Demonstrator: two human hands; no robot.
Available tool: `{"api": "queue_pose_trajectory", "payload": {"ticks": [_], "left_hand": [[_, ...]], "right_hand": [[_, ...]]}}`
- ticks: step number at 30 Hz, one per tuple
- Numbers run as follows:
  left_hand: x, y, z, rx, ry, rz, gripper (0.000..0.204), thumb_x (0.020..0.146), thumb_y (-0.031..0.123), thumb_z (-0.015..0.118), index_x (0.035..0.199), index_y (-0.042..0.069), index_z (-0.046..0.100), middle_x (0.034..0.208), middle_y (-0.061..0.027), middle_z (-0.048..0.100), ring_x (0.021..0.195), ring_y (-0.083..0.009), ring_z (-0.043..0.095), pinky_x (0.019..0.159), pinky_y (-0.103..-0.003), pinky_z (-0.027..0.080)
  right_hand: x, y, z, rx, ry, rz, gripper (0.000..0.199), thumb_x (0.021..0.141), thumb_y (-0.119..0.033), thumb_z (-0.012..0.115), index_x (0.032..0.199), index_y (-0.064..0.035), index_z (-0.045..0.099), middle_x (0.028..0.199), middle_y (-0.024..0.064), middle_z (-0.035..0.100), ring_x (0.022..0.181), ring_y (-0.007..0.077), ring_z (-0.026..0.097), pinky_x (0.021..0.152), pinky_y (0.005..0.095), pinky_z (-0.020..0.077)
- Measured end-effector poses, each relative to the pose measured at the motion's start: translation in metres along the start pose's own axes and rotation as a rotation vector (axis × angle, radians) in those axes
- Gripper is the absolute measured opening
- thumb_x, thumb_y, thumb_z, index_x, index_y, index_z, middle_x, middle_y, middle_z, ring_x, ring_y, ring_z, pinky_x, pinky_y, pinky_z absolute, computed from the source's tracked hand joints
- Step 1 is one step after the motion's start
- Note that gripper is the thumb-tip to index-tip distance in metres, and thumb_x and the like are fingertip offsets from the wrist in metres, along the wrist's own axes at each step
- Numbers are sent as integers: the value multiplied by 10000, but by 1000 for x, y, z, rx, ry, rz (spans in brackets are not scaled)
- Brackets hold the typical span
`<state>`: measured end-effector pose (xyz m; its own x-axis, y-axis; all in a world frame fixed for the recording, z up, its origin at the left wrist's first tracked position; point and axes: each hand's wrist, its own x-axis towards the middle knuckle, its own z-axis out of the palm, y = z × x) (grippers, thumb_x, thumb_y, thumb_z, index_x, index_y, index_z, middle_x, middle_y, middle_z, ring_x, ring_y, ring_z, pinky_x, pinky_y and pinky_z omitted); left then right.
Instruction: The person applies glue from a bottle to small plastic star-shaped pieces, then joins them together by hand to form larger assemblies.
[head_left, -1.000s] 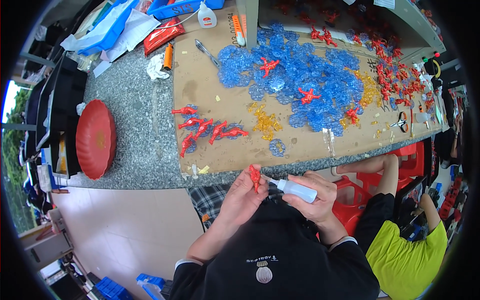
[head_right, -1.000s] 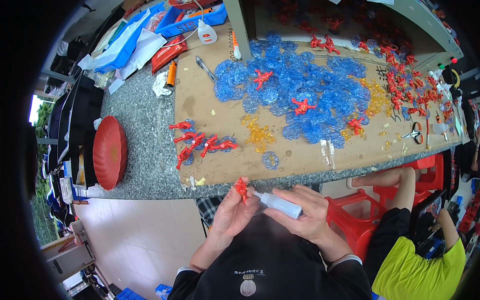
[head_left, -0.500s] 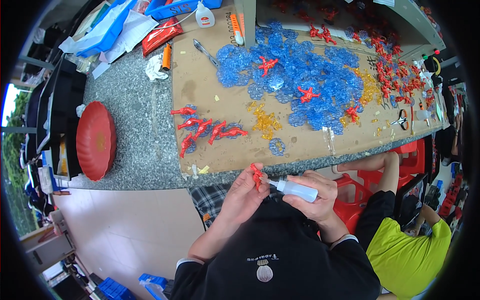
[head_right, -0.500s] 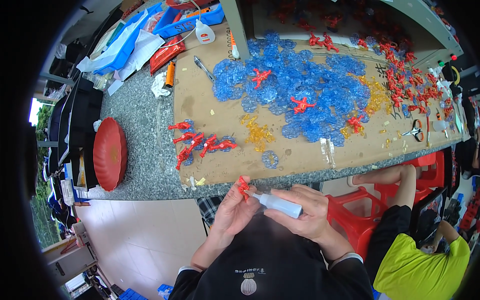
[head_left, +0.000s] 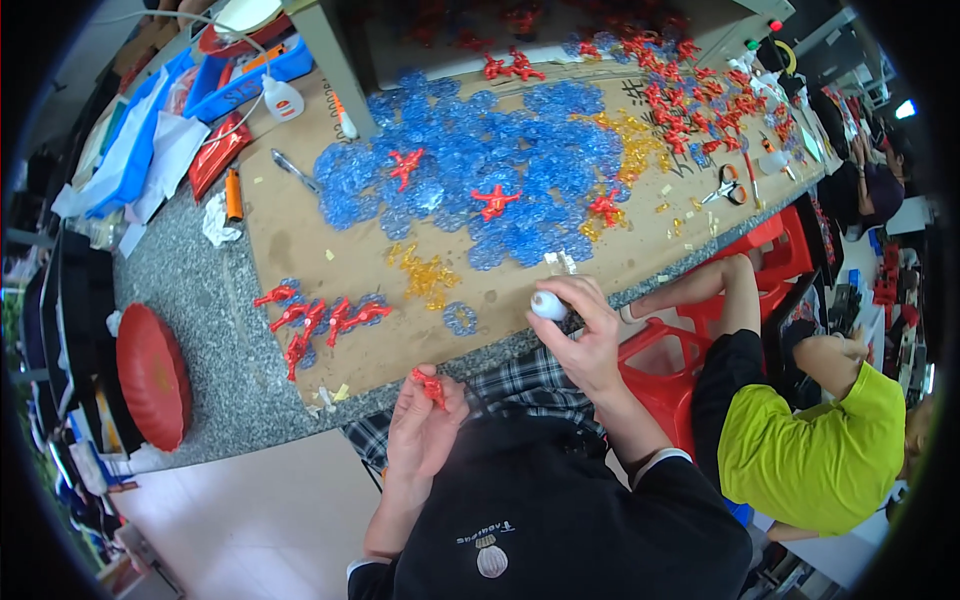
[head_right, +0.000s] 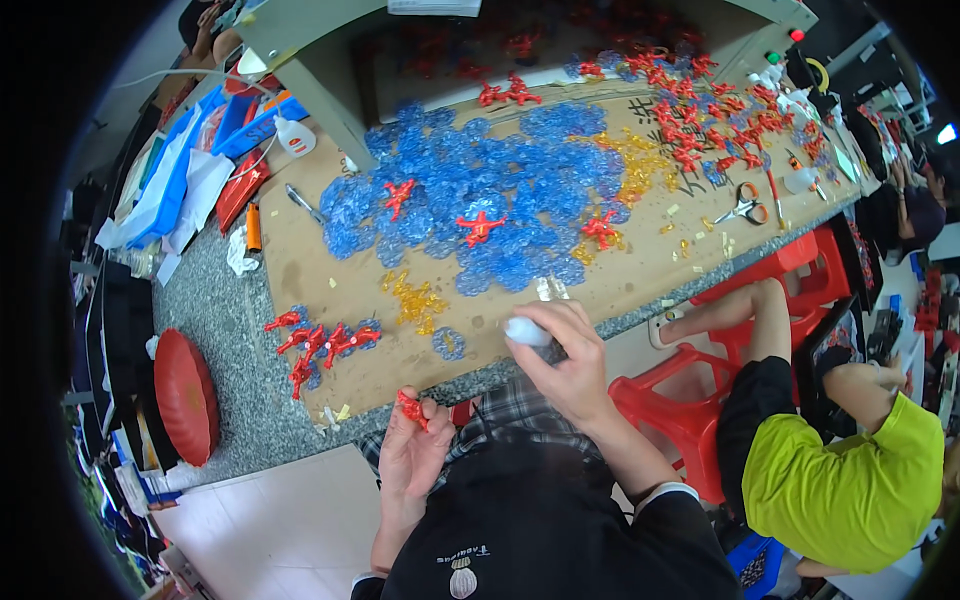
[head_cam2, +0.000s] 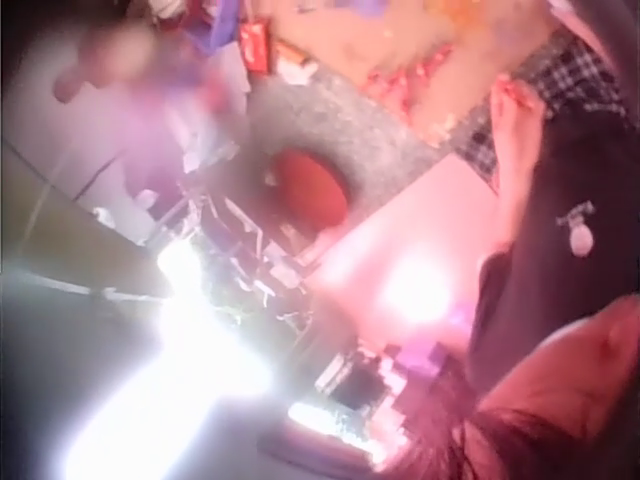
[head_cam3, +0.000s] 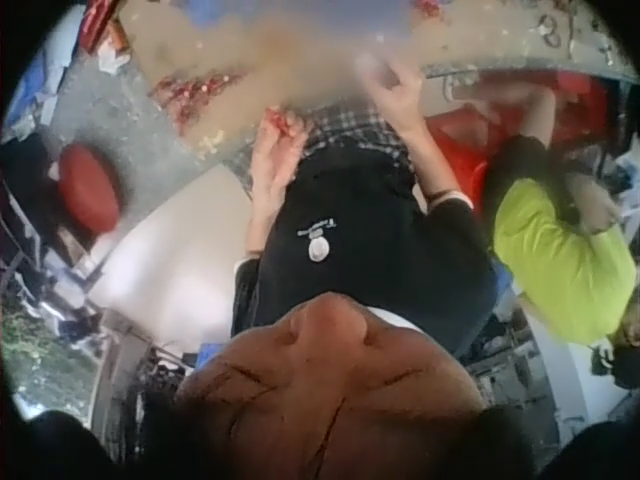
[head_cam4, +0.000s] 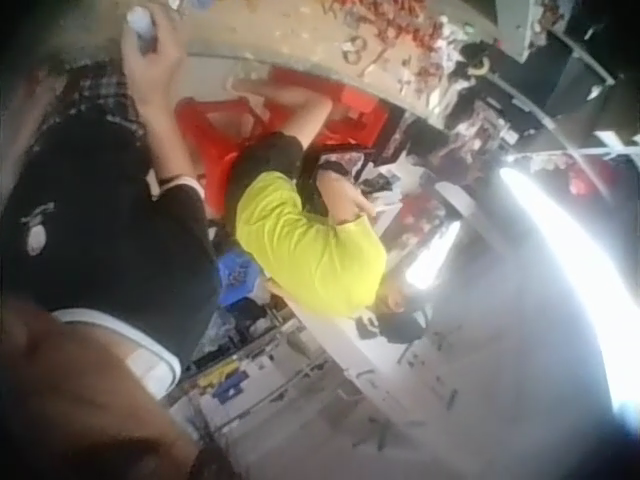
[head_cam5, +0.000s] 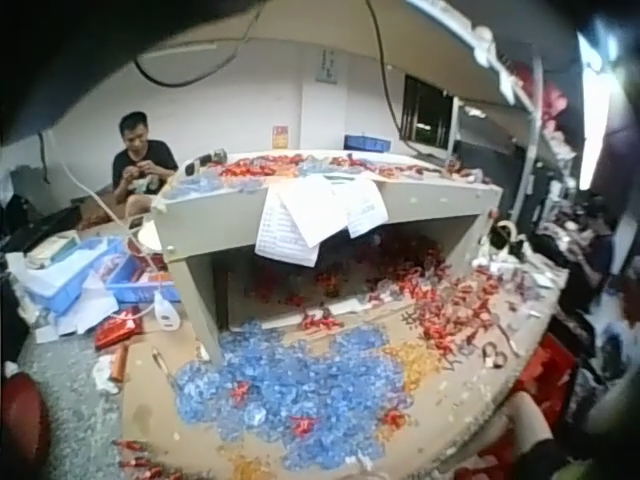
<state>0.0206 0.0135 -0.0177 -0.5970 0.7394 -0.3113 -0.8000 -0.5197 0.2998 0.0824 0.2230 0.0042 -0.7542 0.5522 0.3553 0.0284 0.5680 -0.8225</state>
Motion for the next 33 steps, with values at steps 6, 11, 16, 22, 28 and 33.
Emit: {"api": "queue_pose_trajectory", "payload": {"ticks": [6,11,16,22,28,33], "left_hand": [[0,-1,4,3,21,-6,243,922,224,533,1134,106,538,905,-61,562,783,-145,461,652,-264,367],[-1,0,1,-15,28,-9,238,926,226,526,1129,102,534,916,-65,553,790,-148,468,662,-269,372],[-3,2,-1,-19,38,2,232,931,226,519,1126,100,532,924,-67,551,788,-150,478,675,-272,378],[-8,9,-1,23,39,45,227,931,220,523,1123,101,533,927,-61,560,785,-148,486,680,-270,381],[-6,8,2,72,66,66,217,941,207,505,1123,91,532,921,-57,574,788,-141,497,680,-269,387],[-4,8,5,97,83,60,224,943,211,503,1127,87,527,910,-57,576,779,-138,506,696,-276,395]], "right_hand": [[8,14,19,-23,98,13,333,669,12,740,981,1,624,911,96,641,828,203,594,731,280,460],[-12,8,13,-34,208,-63,334,676,33,724,990,2,614,926,106,635,823,226,598,722,287,464],[-16,-18,37,-70,-105,-194,338,697,46,679,1022,6,595,989,135,609,784,288,582,698,327,475],[-4,-26,55,-225,-238,-180,353,702,-32,697,1041,-12,599,1036,128,578,892,295,539,766,365,453],[-1,-23,48,-206,-320,-185,448,663,-115,734,1075,-33,576,1006,100,543,878,281,523,738,369,447],[-7,-11,46,-148,-338,-263,429,647,-121,744,1047,-48,605,976,92,550,873,274,525,731,363,445]]}}
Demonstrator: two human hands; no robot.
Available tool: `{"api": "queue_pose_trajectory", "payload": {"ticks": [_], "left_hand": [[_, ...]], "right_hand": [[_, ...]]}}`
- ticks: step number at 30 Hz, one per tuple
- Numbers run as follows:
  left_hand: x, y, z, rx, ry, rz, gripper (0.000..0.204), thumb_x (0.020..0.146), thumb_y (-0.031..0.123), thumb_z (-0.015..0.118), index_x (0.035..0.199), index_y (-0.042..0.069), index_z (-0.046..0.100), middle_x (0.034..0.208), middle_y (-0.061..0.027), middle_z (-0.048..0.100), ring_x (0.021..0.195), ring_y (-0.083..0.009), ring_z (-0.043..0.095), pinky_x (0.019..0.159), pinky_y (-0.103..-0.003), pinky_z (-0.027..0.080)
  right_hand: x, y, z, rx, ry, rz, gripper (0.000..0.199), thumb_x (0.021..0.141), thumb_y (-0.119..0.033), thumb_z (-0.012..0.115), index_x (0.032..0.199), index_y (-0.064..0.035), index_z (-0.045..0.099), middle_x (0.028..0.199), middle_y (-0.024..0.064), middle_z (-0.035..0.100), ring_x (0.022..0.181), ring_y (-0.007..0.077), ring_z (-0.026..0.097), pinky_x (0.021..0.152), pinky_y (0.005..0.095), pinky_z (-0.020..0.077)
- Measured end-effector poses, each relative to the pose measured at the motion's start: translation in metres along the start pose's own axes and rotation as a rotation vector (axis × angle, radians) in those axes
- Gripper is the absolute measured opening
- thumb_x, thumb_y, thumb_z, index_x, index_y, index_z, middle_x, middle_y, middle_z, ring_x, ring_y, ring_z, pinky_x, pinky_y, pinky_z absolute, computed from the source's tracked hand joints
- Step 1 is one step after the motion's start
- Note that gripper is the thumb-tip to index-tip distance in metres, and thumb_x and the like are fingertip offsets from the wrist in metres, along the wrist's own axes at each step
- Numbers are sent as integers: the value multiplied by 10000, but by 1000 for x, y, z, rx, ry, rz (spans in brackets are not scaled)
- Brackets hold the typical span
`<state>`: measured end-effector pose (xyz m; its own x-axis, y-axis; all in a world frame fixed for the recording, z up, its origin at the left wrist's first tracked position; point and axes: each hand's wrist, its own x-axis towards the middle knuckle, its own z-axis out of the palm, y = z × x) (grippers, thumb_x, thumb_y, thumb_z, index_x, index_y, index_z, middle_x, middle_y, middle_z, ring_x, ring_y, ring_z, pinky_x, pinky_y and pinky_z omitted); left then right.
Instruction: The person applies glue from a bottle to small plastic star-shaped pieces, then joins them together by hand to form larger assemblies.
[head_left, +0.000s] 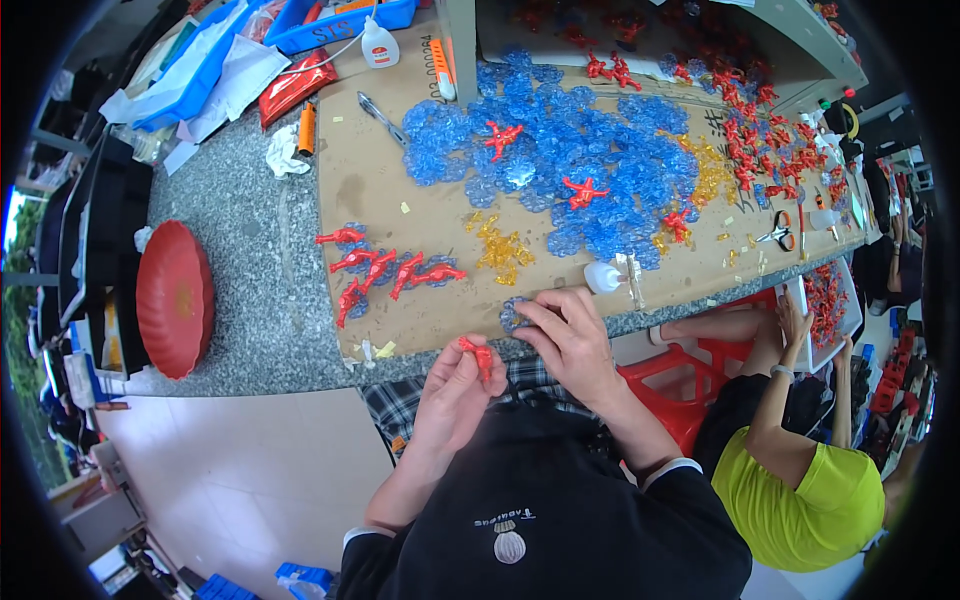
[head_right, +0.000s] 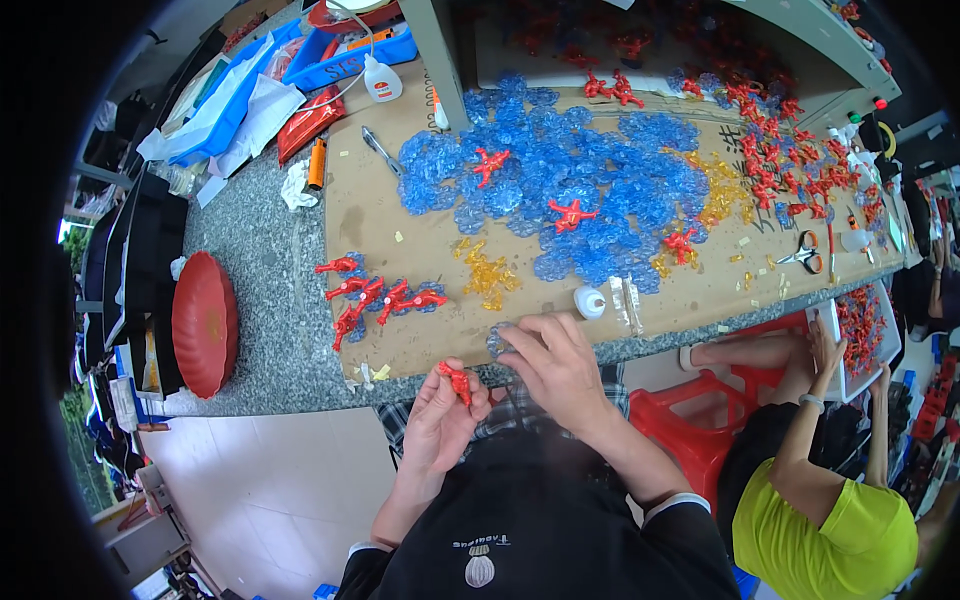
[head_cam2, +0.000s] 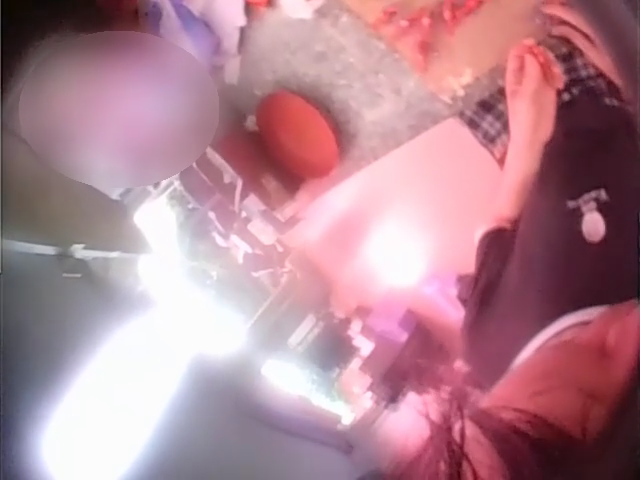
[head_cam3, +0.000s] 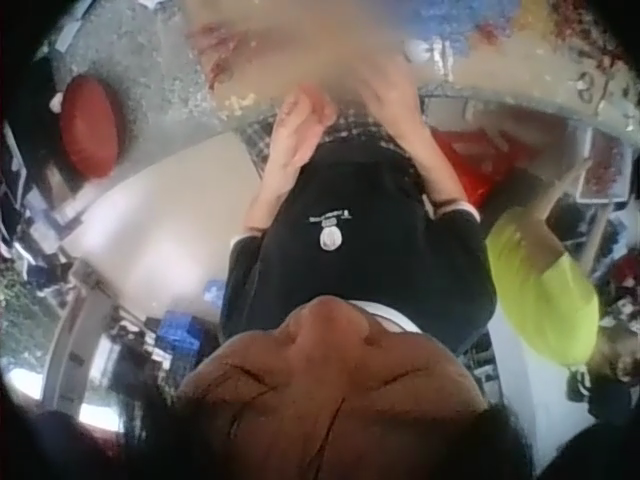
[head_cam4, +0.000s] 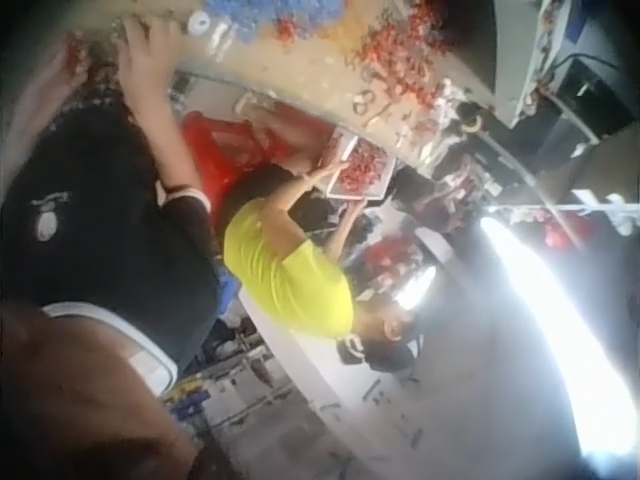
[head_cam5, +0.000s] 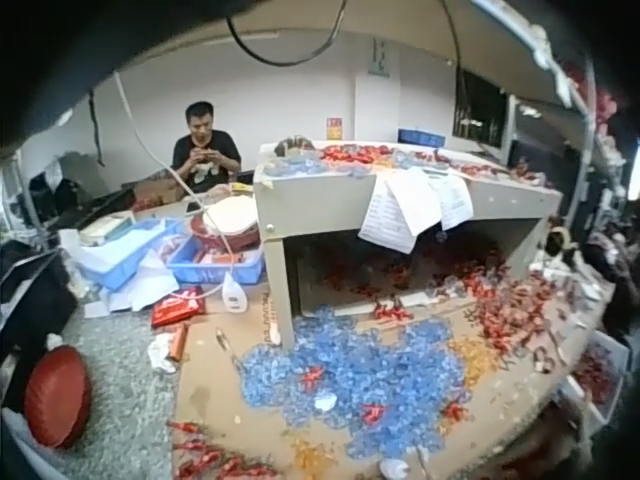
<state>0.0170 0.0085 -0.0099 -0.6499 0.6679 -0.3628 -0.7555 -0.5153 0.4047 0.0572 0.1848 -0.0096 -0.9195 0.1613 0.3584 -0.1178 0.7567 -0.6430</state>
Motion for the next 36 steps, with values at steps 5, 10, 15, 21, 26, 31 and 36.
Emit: {"api": "queue_pose_trajectory", "payload": {"ticks": [5,10,15,21,26,31,36], "left_hand": [[2,1,2,40,-7,41,225,942,205,503,1126,78,524,910,-66,575,782,-143,512,699,-276,401],[-1,6,-2,12,37,70,224,934,189,519,1122,69,526,916,-79,572,789,-154,518,707,-284,408],[-2,10,-4,103,58,113,218,930,215,523,1107,86,525,918,-69,553,815,-177,491,688,-284,402],[3,8,4,172,52,199,219,928,165,526,1115,52,525,975,-100,591,931,-193,564,819,-330,472],[7,6,8,100,-30,95,221,929,161,523,1116,43,520,995,-102,591,980,-199,565,808,-331,483],[8,-2,4,77,-72,75,209,923,139,530,1109,43,521,1022,-105,584,954,-190,566,795,-313,475],[12,-6,-4,389,-87,338,146,856,18,599,999,19,573,1030,-115,579,965,-177,558,843,-297,457]], "right_hand": [[5,-1,-4,-33,15,-4,406,640,-104,743,1023,-54,617,974,88,553,885,274,527,743,369,440],[5,0,-3,9,-58,62,385,645,-111,739,1004,-49,616,988,87,553,906,277,528,750,370,440],[3,7,0,-1,-4,-66,372,647,-115,735,988,-30,612,963,79,569,884,279,541,745,367,446],[1,0,-7,184,49,-46,316,677,-116,730,958,-9,636,931,119,620,833,279,580,730,351,471],[-1,-10,-11,336,17,-50,297,732,-100,696,1003,7,640,922,147,626,797,278,615,687,318,486],[-11,-15,-7,441,-1,152,226,774,-25,658,995,22,637,951,159,635,821,242,634,692,298,497],[-19,-7,-4,1135,50,462,139,811,16,633,949,32,633,961,147,615,752,150,605,657,235,491]]}}
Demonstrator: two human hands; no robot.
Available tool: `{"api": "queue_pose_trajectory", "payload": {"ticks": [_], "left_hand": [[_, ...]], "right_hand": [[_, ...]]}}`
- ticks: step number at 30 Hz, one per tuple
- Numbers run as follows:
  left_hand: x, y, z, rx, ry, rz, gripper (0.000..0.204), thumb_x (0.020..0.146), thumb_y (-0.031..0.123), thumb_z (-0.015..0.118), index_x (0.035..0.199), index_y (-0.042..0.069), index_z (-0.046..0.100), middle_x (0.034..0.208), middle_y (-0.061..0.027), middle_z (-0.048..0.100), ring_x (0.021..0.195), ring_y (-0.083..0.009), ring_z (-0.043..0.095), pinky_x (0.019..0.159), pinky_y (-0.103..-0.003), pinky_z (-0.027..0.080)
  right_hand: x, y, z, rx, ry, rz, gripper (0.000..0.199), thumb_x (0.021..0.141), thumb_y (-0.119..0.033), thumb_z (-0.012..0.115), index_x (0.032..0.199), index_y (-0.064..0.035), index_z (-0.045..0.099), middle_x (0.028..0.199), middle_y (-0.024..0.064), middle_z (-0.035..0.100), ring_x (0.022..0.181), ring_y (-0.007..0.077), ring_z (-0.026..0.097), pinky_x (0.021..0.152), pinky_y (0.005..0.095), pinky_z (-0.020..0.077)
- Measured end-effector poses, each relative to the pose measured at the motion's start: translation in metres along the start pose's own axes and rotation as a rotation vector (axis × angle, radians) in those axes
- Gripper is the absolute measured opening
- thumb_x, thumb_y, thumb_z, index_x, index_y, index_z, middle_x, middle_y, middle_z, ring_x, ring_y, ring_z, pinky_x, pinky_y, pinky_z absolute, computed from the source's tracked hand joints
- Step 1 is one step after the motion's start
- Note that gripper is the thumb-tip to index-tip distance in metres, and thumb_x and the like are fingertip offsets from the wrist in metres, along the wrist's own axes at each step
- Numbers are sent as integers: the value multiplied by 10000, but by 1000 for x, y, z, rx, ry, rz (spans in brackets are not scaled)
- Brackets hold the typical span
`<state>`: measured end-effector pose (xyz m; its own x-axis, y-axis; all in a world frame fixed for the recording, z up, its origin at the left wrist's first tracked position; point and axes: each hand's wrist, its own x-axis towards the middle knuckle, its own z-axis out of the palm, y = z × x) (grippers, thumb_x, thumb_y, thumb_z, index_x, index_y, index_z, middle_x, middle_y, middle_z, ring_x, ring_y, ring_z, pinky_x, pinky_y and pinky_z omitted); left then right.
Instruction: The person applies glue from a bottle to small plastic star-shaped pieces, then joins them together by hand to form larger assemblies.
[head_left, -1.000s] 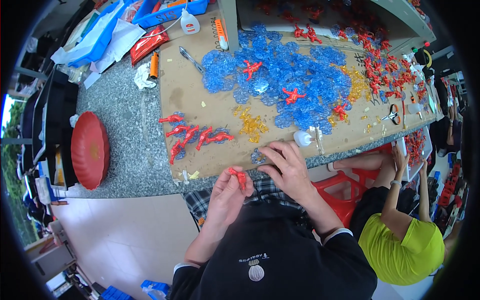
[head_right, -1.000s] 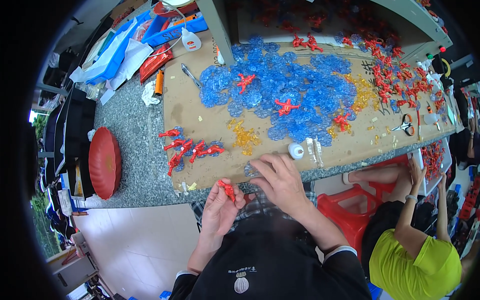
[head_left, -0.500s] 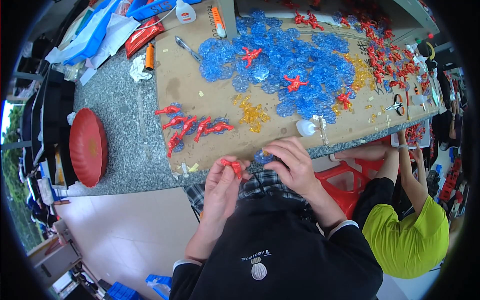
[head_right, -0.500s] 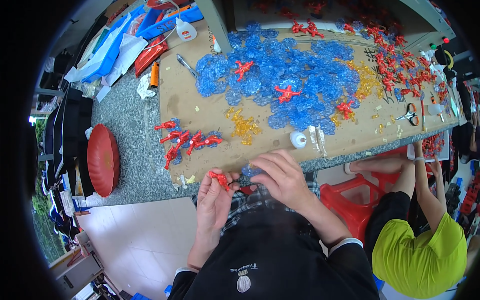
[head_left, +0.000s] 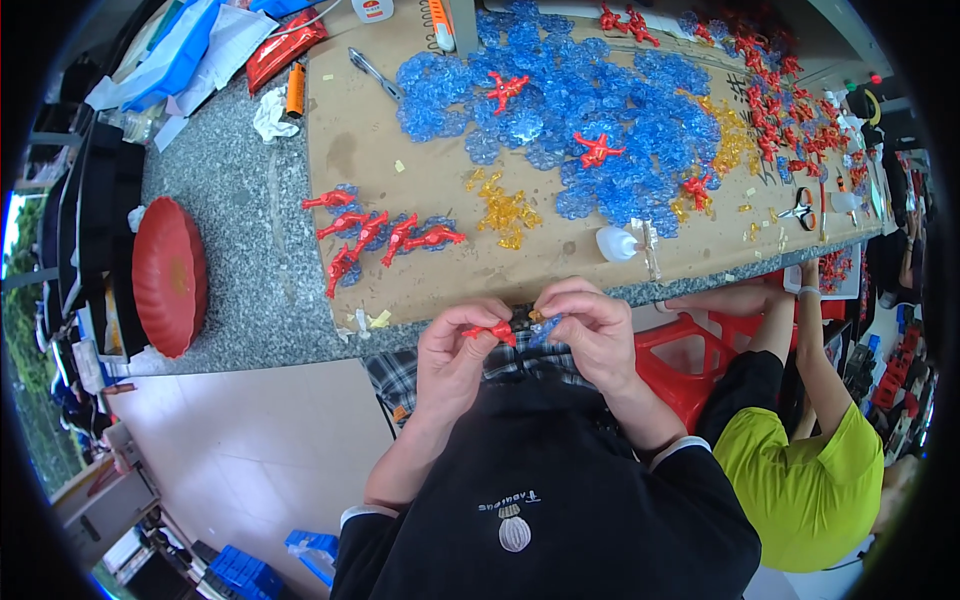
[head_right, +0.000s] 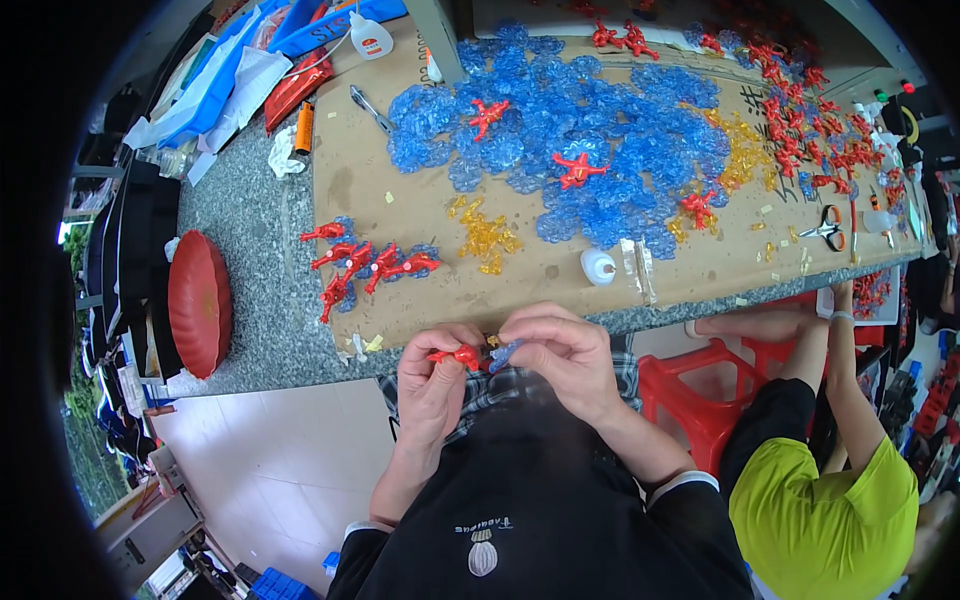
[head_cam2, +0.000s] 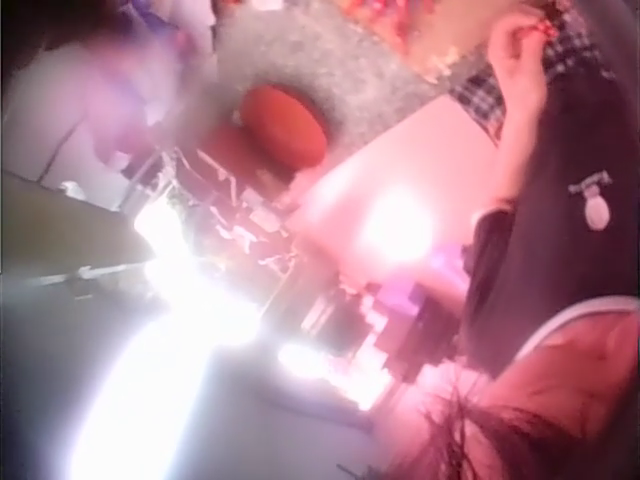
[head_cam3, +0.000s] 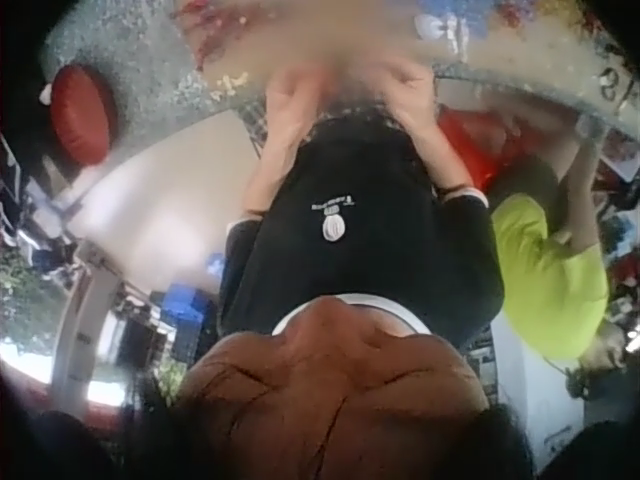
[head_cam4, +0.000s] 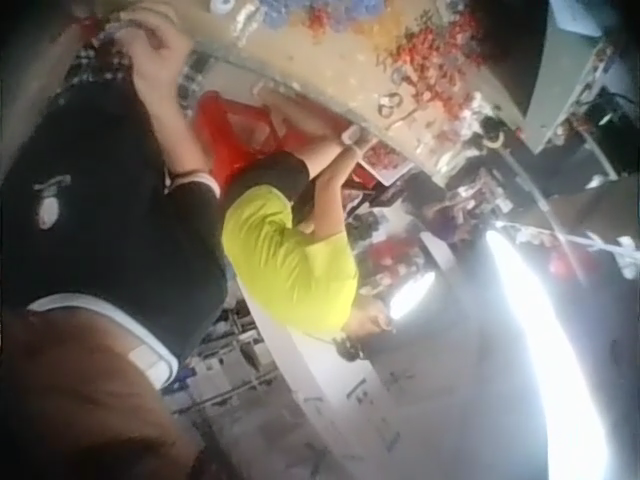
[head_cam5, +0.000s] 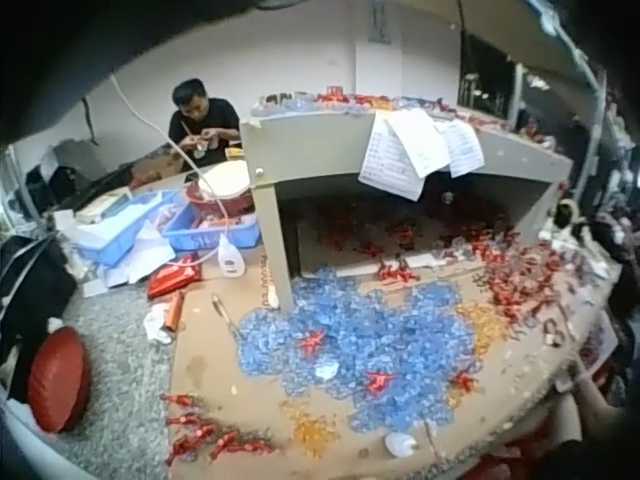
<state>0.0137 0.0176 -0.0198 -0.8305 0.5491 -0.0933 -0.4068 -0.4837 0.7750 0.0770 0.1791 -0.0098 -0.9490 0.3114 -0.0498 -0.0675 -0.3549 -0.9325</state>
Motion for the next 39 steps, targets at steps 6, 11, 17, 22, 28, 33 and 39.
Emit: {"api": "queue_pose_trajectory", "payload": {"ticks": [6,11,17,22,28,33,39], "left_hand": [[5,4,6,167,-40,99,112,835,-38,596,937,9,596,1033,-123,577,990,-179,559,856,-289,464],[4,3,7,187,-57,92,119,835,-48,592,940,7,599,1038,-122,576,993,-179,560,841,-285,473],[3,0,4,214,-90,136,134,828,-50,598,948,8,605,1046,-123,576,1001,-188,559,841,-291,475],[4,5,5,427,-151,248,138,823,-46,604,950,8,609,1062,-126,580,1035,-219,553,859,-308,470],[6,-1,2,139,-139,90,144,796,-22,643,933,16,615,1058,-126,594,1113,-271,527,898,-352,460],[12,-5,2,137,-181,126,143,789,-20,649,921,16,609,1066,-129,594,1144,-301,509,905,-371,458],[14,-8,4,122,-183,21,98,801,-6,637,894,20,620,1055,-127,603,1129,-302,518,886,-370,467]], "right_hand": [[-3,4,-2,220,-56,147,141,811,25,627,950,35,642,942,137,588,670,128,568,605,216,468],[-4,-1,-3,187,-82,169,138,802,33,631,938,35,654,938,141,590,671,129,574,606,217,469],[-4,-8,-1,61,-84,126,170,762,38,674,931,39,657,915,125,604,709,127,587,633,216,473],[-9,-12,2,-296,-65,-131,207,740,32,694,943,1,669,915,87,620,771,130,598,666,227,472],[-14,-15,9,-368,-46,-179,214,736,-30,724,931,19,651,902,124,613,767,179,582,686,266,457],[-12,-15,7,-417,-32,-240,221,705,-30,741,906,12,660,863,118,621,745,194,592,662,275,461],[-8,-9,-2,-498,-32,-439,215,671,-22,748,872,-3,676,819,106,626,705,213,601,637,299,475]]}}
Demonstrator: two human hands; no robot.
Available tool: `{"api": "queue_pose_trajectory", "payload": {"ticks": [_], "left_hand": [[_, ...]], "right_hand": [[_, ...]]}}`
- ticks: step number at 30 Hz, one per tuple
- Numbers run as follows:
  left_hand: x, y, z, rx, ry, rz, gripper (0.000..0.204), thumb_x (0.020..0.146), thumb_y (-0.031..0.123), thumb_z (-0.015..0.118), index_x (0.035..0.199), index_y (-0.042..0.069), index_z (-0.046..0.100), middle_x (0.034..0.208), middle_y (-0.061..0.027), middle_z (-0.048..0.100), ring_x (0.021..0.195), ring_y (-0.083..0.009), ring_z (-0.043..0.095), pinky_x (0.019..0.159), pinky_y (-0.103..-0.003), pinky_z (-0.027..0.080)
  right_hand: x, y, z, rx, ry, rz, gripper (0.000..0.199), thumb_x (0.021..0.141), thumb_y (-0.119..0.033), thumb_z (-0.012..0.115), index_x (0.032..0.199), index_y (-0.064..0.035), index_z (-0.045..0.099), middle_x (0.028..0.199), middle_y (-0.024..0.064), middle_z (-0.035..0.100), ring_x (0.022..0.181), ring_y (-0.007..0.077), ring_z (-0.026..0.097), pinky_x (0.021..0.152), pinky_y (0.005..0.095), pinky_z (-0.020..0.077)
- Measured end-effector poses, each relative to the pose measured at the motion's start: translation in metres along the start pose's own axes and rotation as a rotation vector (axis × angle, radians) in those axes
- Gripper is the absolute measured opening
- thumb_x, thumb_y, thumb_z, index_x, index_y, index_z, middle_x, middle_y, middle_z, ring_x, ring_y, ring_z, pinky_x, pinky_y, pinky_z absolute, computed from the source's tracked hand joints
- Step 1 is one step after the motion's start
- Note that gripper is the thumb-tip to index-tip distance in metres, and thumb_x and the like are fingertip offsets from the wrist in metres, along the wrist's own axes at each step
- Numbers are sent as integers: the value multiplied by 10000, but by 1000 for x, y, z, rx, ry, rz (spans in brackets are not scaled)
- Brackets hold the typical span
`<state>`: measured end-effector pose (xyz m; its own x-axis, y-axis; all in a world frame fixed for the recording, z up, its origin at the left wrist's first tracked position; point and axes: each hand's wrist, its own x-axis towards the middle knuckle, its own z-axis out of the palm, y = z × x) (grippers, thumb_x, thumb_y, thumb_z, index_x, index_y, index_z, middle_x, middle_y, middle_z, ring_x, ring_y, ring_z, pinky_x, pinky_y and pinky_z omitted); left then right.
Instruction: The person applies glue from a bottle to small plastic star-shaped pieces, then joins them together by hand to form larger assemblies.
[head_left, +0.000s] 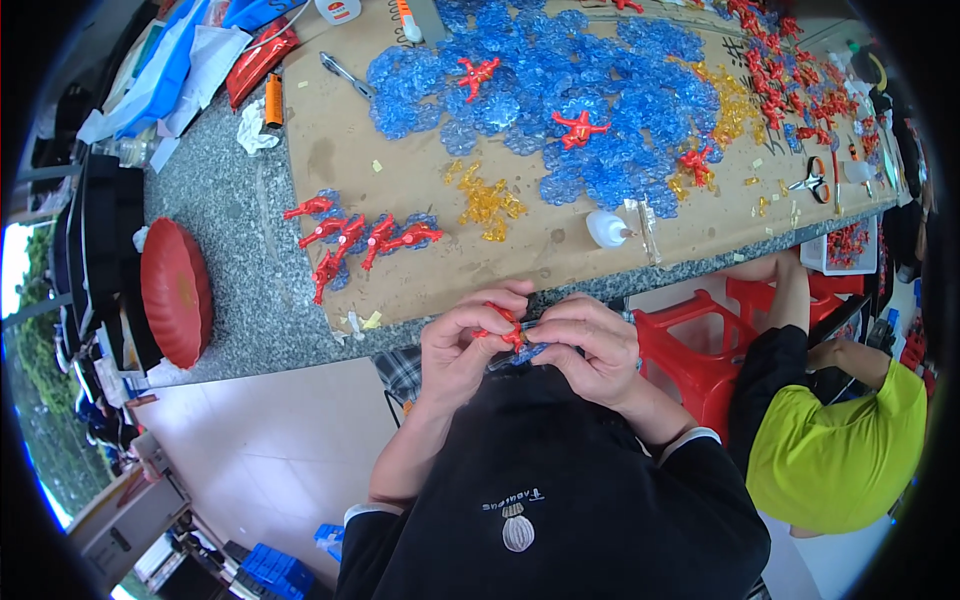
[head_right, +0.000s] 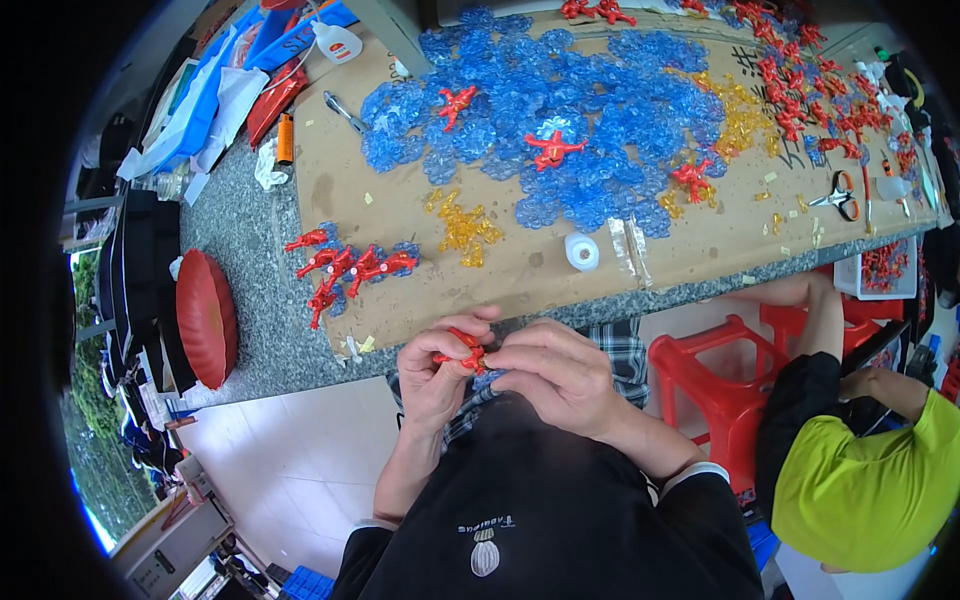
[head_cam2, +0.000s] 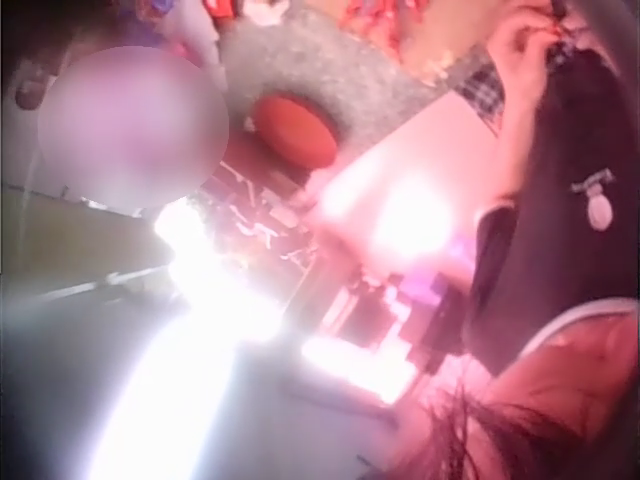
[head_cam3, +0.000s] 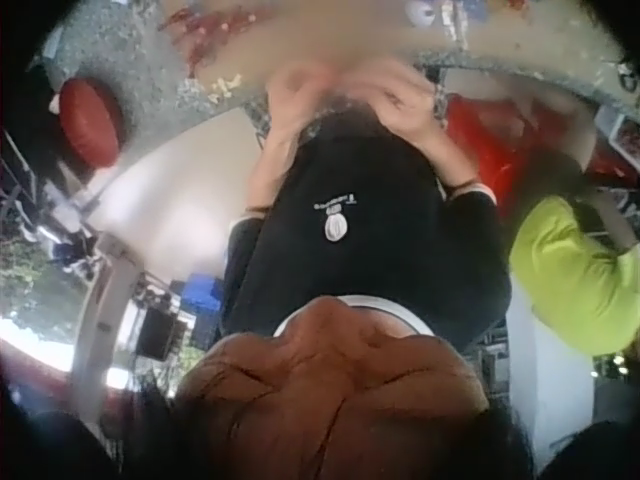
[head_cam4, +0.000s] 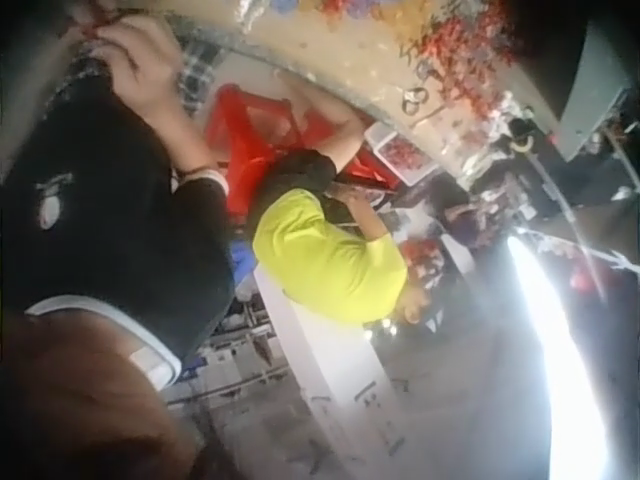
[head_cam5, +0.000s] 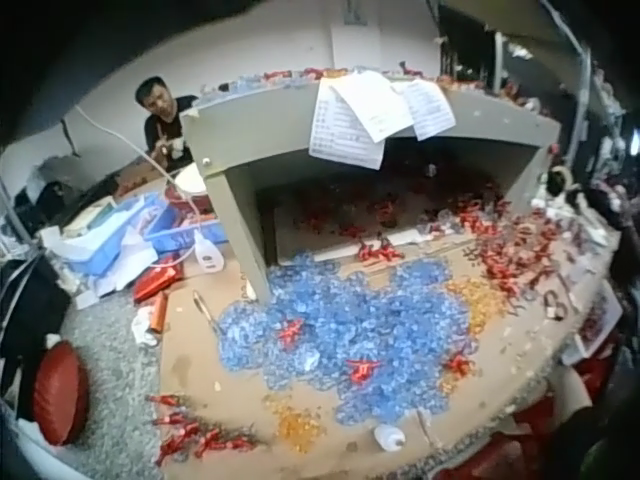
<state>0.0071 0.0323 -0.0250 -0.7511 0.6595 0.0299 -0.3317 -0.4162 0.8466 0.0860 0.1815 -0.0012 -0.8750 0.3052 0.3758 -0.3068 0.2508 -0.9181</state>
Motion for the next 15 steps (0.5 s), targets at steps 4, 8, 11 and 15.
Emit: {"api": "queue_pose_trajectory", "payload": {"ticks": [4,8,11,15], "left_hand": [[4,5,1,116,-43,-3,103,789,-19,643,883,22,631,1013,-126,618,1075,-289,552,859,-362,479],[6,8,9,300,4,68,125,769,-39,652,882,11,636,968,-124,631,983,-248,591,810,-323,494],[6,12,11,356,48,77,145,756,-51,658,888,5,637,963,-124,633,948,-224,600,785,-301,497],[0,23,11,424,106,28,169,738,-61,668,892,3,644,945,-119,639,916,-203,604,763,-289,496]], "right_hand": [[-1,4,-3,19,-9,-32,218,674,-28,748,877,-1,674,812,107,624,705,214,598,639,300,474],[-6,14,-2,147,7,76,196,707,-58,739,877,7,666,821,110,622,712,200,592,644,291,469],[-7,19,0,237,1,146,203,710,-9,723,903,11,665,867,113,626,780,195,604,677,261,472],[-9,19,7,327,-8,190,213,720,20,713,927,23,660,915,123,621,827,174,596,722,257,468]]}}
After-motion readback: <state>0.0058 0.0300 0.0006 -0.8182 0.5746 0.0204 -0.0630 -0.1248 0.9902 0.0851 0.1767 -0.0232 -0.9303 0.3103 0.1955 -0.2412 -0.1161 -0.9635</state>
